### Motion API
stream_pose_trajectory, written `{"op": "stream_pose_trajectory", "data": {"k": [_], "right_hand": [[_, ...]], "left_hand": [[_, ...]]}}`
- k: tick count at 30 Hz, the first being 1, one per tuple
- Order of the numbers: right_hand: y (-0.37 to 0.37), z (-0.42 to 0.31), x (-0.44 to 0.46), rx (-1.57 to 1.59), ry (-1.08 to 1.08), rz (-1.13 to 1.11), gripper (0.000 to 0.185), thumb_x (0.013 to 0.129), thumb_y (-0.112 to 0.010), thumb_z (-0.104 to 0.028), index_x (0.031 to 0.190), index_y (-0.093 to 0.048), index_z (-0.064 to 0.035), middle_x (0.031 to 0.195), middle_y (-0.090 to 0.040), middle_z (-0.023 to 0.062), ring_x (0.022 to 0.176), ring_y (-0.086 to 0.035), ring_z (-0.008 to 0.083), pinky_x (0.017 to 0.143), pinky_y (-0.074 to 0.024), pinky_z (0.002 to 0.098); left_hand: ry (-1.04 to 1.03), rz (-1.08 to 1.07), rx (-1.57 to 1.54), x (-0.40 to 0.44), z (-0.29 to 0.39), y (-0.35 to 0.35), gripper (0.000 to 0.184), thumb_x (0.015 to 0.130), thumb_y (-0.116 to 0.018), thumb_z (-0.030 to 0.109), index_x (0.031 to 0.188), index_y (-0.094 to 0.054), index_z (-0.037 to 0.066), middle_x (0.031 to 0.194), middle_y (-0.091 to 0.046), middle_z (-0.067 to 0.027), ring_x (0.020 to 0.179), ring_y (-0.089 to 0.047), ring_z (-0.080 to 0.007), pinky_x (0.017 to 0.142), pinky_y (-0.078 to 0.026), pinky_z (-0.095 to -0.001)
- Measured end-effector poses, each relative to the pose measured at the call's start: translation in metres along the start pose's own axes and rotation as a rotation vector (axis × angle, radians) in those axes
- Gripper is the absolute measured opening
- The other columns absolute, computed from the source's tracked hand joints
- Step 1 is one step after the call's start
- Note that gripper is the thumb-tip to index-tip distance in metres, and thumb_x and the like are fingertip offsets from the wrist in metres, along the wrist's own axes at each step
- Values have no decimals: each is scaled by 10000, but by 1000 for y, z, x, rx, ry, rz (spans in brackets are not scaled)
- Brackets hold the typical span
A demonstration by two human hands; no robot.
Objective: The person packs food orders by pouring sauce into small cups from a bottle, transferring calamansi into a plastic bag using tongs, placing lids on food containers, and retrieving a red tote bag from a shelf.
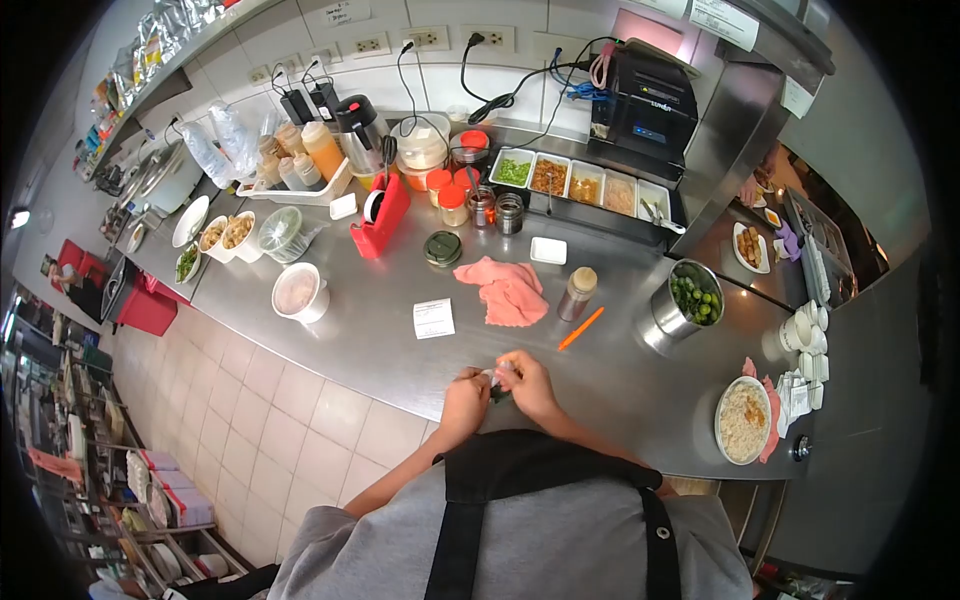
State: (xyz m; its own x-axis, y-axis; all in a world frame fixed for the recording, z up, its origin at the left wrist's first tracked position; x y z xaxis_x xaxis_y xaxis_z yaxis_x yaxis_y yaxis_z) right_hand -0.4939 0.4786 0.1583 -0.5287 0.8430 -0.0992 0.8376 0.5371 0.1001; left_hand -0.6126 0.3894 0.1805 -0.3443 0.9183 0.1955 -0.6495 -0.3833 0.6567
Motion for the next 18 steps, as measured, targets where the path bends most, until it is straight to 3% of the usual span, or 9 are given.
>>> {"op": "stream_pose_trajectory", "data": {"k": [3,6,10,12,16,18], "right_hand": [[-3,-1,5,265,-71,165,115,895,-663,-57,983,-623,5,805,-662,62,659,-619,96,582,-509,257],[-1,17,16,218,-158,93,138,899,-652,-50,1021,-641,14,803,-670,58,650,-610,89,586,-505,245],[-4,23,24,4,11,-41,218,886,-648,-28,1098,-652,21,882,-699,87,733,-644,122,667,-529,261],[-9,10,21,-130,148,-51,236,892,-648,-36,1118,-647,32,931,-705,87,792,-653,133,737,-533,265],[-20,-34,8,-125,157,-41,328,855,-637,18,1182,-617,12,941,-712,91,799,-653,132,755,-530,279],[-25,-30,12,-49,132,-2,375,839,-639,32,1210,-598,6,932,-711,95,792,-650,128,745,-530,280]], "left_hand": [[-70,-51,74,3,4,1,91,834,-608,26,894,-672,5,963,-660,-173,794,-650,-385,700,-534,-415],[-155,-30,89,8,3,6,120,842,-604,25,937,-676,33,996,-653,-145,802,-655,-367,694,-545,-413],[-125,-37,39,13,1,12,109,849,-618,18,931,-688,36,1035,-635,-139,791,-663,-343,671,-558,-390],[-175,86,-52,20,-7,14,95,839,-642,7,917,-692,25,1025,-632,-148,762,-667,-324,655,-560,-373],[-106,124,-197,23,-15,20,140,823,-636,-48,941,-680,13,981,-619,-161,761,-650,-325,663,-551,-383],[-56,108,-286,26,-21,21,121,812,-647,-49,921,-656,1,934,-625,-146,739,-653,-275,646,-546,-361]]}}
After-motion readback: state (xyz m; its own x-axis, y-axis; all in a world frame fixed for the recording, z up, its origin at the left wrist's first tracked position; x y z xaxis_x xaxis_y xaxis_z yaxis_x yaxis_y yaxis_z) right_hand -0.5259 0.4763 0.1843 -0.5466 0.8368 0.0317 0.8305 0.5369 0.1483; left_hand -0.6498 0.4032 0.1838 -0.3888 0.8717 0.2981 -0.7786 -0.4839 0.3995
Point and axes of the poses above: each hand's wrist, its own x-axis towards the middle knuckle, its own y-axis out of the back of the hand, z = x × y, the point moved 1 cm from there along x, towards the middle knuckle
